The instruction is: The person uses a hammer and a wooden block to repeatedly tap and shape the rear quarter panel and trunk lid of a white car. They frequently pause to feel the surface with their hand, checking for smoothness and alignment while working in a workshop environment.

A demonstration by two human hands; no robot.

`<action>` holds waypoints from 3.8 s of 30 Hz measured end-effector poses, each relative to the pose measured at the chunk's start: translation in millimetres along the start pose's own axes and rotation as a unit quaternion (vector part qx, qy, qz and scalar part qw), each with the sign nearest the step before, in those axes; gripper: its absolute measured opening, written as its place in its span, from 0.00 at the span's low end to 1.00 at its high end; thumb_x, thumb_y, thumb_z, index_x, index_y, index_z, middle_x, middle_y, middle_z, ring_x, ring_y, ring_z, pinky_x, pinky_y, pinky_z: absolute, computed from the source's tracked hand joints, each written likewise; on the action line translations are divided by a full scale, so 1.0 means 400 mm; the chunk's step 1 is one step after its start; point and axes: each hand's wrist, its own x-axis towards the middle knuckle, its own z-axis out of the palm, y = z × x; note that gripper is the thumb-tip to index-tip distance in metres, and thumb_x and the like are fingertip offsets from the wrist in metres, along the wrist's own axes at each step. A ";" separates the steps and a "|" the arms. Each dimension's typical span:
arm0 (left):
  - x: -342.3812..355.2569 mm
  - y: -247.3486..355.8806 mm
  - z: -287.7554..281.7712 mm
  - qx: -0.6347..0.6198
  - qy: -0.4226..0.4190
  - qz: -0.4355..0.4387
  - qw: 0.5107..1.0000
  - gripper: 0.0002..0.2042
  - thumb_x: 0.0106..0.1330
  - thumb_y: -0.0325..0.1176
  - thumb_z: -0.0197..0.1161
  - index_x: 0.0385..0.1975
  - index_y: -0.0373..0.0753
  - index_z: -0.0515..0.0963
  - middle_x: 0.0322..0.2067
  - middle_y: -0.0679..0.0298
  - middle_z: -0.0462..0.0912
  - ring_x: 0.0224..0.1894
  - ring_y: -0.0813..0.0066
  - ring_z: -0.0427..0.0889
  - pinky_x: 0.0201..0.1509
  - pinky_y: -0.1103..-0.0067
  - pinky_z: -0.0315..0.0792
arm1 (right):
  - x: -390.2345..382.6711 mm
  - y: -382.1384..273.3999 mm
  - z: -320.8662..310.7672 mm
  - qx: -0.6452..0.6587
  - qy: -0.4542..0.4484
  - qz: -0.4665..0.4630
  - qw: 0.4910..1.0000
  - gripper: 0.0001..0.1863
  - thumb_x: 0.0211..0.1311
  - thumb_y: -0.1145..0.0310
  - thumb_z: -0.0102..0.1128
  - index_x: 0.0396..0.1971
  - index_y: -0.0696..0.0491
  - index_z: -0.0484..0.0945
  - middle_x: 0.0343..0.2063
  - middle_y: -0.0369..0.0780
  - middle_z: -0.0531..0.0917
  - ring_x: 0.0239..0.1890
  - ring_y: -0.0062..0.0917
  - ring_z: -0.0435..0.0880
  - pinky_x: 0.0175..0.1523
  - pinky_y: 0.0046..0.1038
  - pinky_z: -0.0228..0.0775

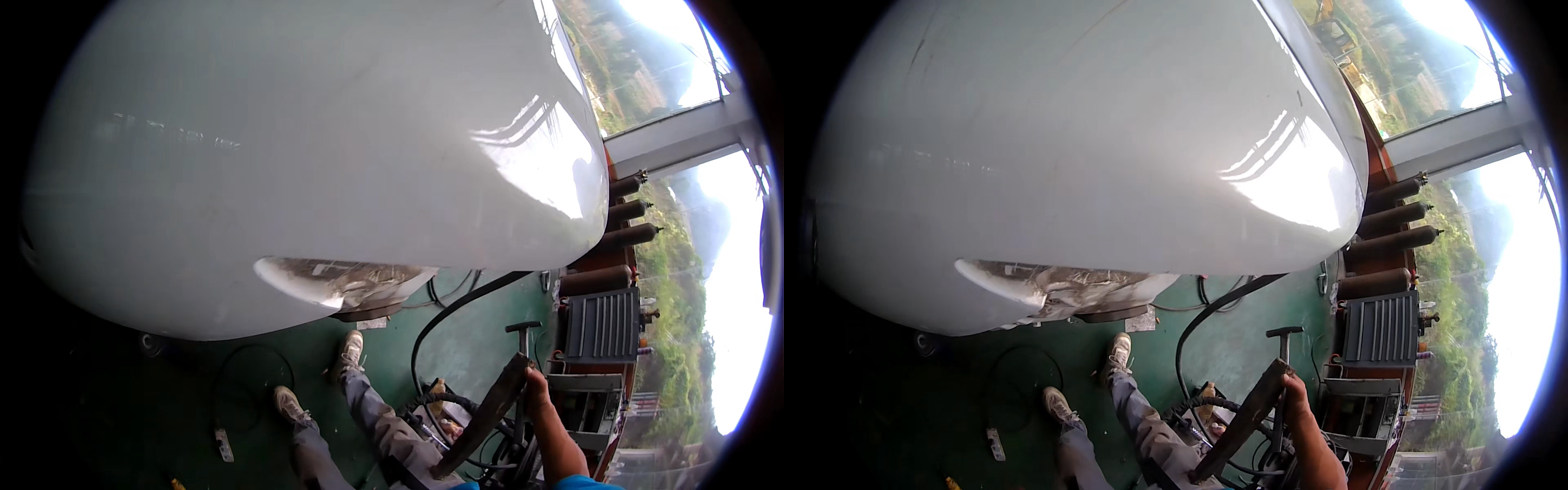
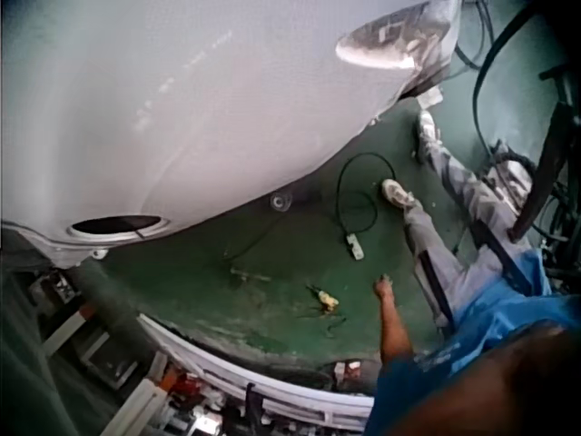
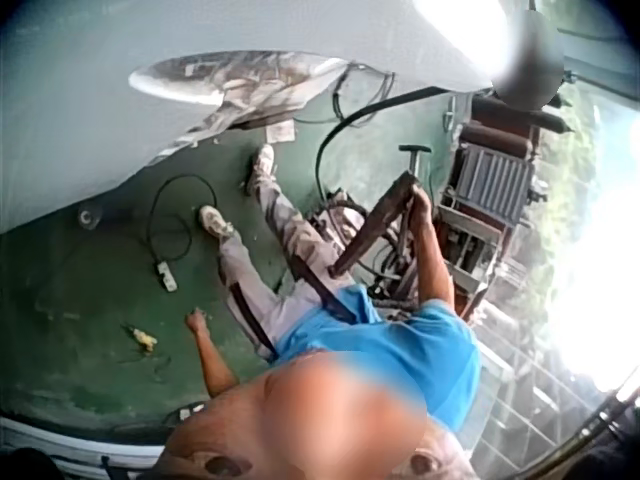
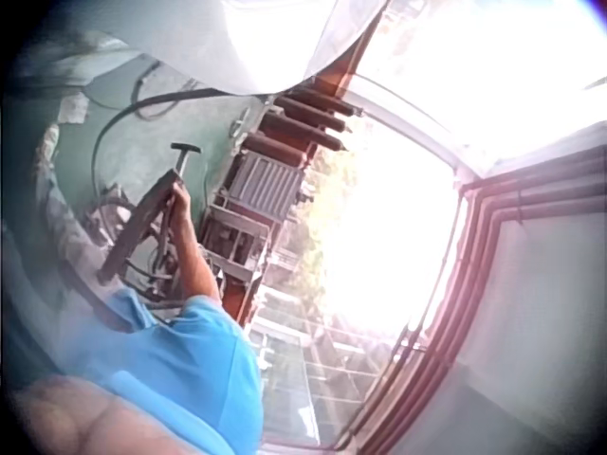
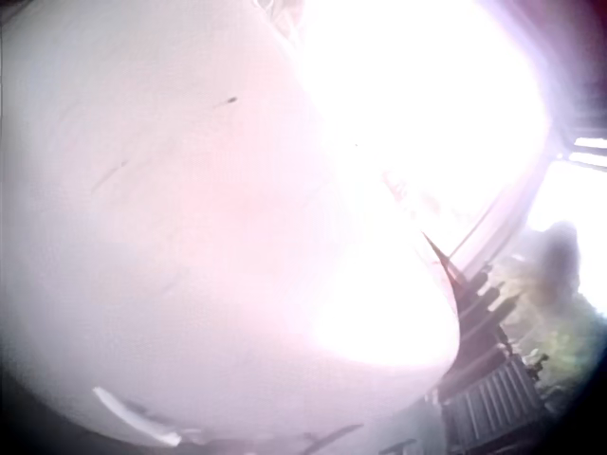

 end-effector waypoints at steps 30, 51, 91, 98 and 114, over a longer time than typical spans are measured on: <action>-1.877 1.450 0.403 0.383 0.226 0.864 0.236 0.38 0.74 0.59 0.50 0.74 0.34 0.60 0.76 0.53 0.57 0.79 0.53 0.51 0.80 0.54 0.43 | -0.136 -0.080 -0.106 0.147 0.119 -0.101 0.977 0.40 0.35 0.59 0.81 0.52 0.58 0.76 0.37 0.34 0.80 0.36 0.20 0.78 0.41 0.24 0.72; -1.932 1.380 0.535 0.370 0.298 0.848 0.235 0.51 0.51 0.48 0.77 0.71 0.26 0.59 0.73 0.40 0.58 0.76 0.41 0.58 0.75 0.49 0.54 | 0.003 -0.280 -0.325 0.144 0.133 -0.078 0.977 0.47 0.34 0.52 0.78 0.58 0.60 0.74 0.40 0.36 0.80 0.43 0.23 0.79 0.52 0.27 0.72; -1.788 1.158 0.347 0.528 -0.049 0.644 0.552 0.52 0.37 0.34 0.83 0.68 0.31 0.62 0.53 0.46 0.77 0.55 0.51 0.81 0.61 0.66 0.76 | 0.010 -0.476 0.137 0.268 -0.080 -0.170 0.945 0.18 0.74 0.65 0.57 0.53 0.63 0.75 0.29 0.37 0.80 0.26 0.17 0.76 0.32 0.22 0.70; -1.632 1.177 0.292 0.604 -0.063 0.526 0.596 0.53 0.44 0.44 0.81 0.70 0.33 0.59 0.62 0.42 0.72 0.63 0.45 0.75 0.66 0.62 0.71 | 0.023 -0.504 0.238 0.197 0.007 -0.205 0.959 0.16 0.73 0.63 0.62 0.48 0.61 0.74 0.21 0.42 0.79 0.22 0.29 0.81 0.29 0.31 0.73; -1.528 1.268 0.254 0.625 -0.103 0.482 0.606 0.55 0.46 0.48 0.82 0.72 0.35 0.54 0.65 0.42 0.69 0.67 0.44 0.72 0.69 0.60 0.68 | 0.042 -0.518 0.341 0.103 0.062 -0.267 0.956 0.15 0.68 0.68 0.64 0.45 0.63 0.74 0.19 0.42 0.79 0.18 0.30 0.79 0.27 0.32 0.70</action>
